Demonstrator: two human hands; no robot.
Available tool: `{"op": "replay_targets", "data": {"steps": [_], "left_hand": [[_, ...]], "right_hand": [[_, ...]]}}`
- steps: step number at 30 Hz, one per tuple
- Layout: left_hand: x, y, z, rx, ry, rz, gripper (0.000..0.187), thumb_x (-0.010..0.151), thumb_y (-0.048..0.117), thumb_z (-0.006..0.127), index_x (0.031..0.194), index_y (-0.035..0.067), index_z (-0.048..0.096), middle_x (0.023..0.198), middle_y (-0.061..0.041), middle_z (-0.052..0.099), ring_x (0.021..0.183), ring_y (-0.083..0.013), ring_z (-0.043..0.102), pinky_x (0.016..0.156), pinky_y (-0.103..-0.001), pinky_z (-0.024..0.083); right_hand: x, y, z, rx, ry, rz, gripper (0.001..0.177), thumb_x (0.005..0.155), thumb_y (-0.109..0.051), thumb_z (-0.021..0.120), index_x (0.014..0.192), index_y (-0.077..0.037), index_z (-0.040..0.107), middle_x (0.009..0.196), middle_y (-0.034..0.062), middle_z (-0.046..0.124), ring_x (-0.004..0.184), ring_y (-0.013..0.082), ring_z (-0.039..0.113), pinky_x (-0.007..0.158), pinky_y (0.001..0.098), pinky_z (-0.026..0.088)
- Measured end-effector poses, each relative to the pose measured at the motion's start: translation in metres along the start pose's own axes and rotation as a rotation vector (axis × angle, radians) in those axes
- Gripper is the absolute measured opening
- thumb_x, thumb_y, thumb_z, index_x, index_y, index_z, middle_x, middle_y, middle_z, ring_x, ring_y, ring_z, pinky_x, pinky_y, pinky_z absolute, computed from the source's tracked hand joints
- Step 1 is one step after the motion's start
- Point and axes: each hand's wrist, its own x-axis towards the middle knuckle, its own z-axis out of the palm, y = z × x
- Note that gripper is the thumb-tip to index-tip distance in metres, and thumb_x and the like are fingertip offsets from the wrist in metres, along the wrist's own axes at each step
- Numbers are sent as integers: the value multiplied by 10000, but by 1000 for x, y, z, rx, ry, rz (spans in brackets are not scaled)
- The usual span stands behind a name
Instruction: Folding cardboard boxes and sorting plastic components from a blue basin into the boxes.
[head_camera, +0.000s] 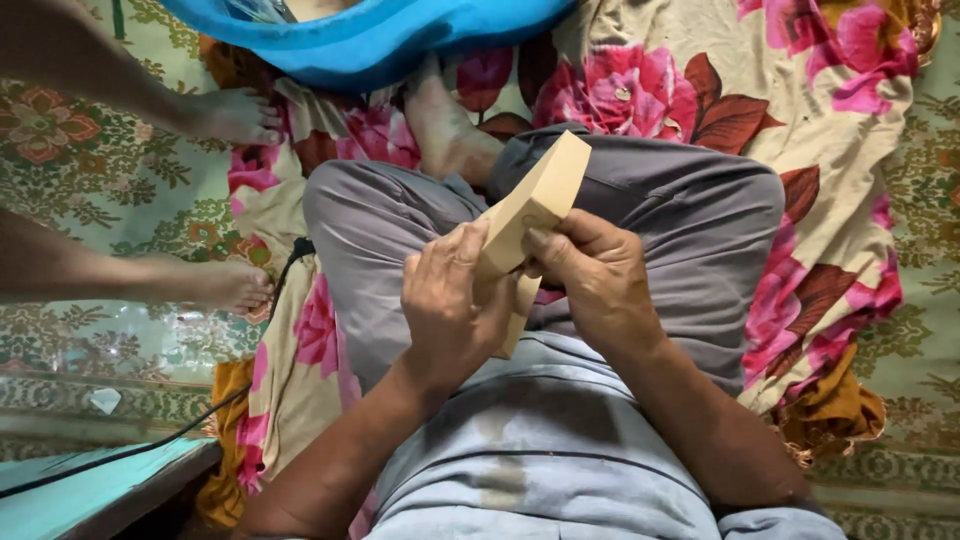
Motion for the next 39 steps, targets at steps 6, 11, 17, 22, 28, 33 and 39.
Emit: {"op": "replay_targets", "data": {"steps": [6,11,17,22,28,33,39], "left_hand": [[0,-1,1,28,18,21,585,819,198,829,1335,5,631,1080,-159,706,916,-320,694,725,-398,419],[-2,-6,4,39,49,14,561,840,180,818,1338,2,630,1055,-151,713,879,-313,701,700,-390,423],[-3,-7,6,67,60,36,544,891,218,785,1365,10,617,1055,-144,714,862,-304,703,684,-384,426],[-4,-4,9,120,64,87,500,920,221,742,1364,22,625,1067,-151,714,868,-295,703,682,-378,417],[0,2,10,187,74,149,480,936,243,694,1357,21,629,1044,-156,712,850,-292,704,670,-378,415],[1,9,13,252,94,178,483,888,191,676,1336,13,639,1013,-151,717,830,-282,707,682,-382,424],[7,8,14,331,126,182,441,964,216,540,1334,-9,627,1005,-130,710,796,-258,697,662,-363,422]], "right_hand": [[-2,-3,4,-73,-28,-9,204,953,-119,721,1099,22,737,734,194,721,669,201,743,502,290,639],[-3,-7,11,36,-31,-29,326,924,-100,744,1194,59,650,788,181,698,705,191,722,568,276,639],[0,5,7,131,-4,-32,254,952,-87,731,1105,52,583,778,157,686,689,173,724,548,236,614],[0,3,10,79,30,-59,238,943,-91,747,1097,54,636,764,179,715,656,186,742,511,250,626],[-4,2,10,-2,85,-19,265,940,-122,748,1146,40,710,743,153,711,657,173,740,485,268,640],[-6,-1,3,-8,124,-104,100,927,-8,732,1011,44,736,627,159,653,522,178,686,437,303,615],[-14,-15,12,-112,94,-129,62,875,17,768,937,19,774,590,139,640,494,139,635,394,287,583]]}}
